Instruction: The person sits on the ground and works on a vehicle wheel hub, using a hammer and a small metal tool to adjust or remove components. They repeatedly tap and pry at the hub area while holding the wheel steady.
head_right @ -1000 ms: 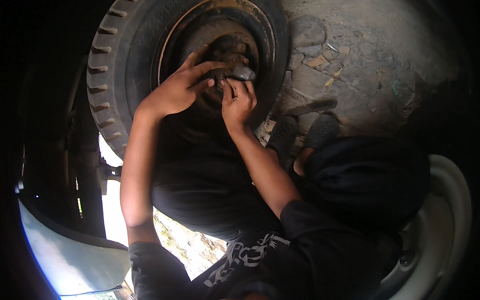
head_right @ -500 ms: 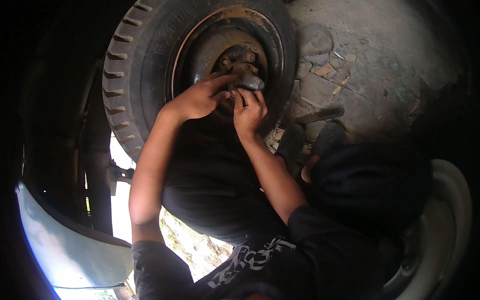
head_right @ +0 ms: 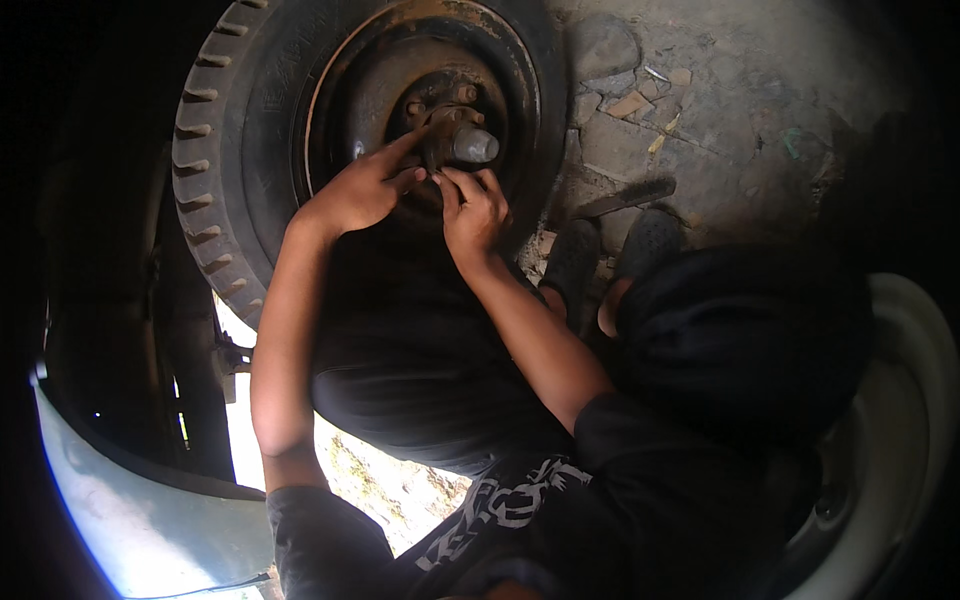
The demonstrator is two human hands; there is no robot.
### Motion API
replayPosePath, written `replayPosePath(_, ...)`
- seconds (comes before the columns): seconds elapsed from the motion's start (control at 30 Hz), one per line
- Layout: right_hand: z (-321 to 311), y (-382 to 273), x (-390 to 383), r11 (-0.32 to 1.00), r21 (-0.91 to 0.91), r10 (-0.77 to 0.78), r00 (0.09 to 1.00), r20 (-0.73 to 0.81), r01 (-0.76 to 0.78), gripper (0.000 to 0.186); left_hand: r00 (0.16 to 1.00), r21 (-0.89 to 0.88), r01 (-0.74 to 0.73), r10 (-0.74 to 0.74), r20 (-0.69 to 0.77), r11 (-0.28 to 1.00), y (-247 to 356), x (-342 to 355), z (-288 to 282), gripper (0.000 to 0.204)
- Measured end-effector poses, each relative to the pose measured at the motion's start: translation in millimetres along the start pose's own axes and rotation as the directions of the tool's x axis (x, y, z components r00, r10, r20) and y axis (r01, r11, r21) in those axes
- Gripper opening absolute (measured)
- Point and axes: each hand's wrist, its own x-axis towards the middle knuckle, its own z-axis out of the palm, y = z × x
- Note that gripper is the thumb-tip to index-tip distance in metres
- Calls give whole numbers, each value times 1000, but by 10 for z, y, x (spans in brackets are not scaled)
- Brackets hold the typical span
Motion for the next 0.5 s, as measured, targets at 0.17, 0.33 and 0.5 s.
replayPosePath(0.17,63,-60,73,999,-14,50,999,-21,-51,14,988,-6,132,-132,75,991,1,91,-4,68)
replayPosePath(0.33,26,-32,97,1000,18,5,1000,9,-5,15,989,0,138,-138,61,990,-49,126,9,65)
replayPosePath(0.5,-27,-31,111,997,43,-59,998,30,58,17,990,-83,97,-88,109,992,-113,171,1,62)
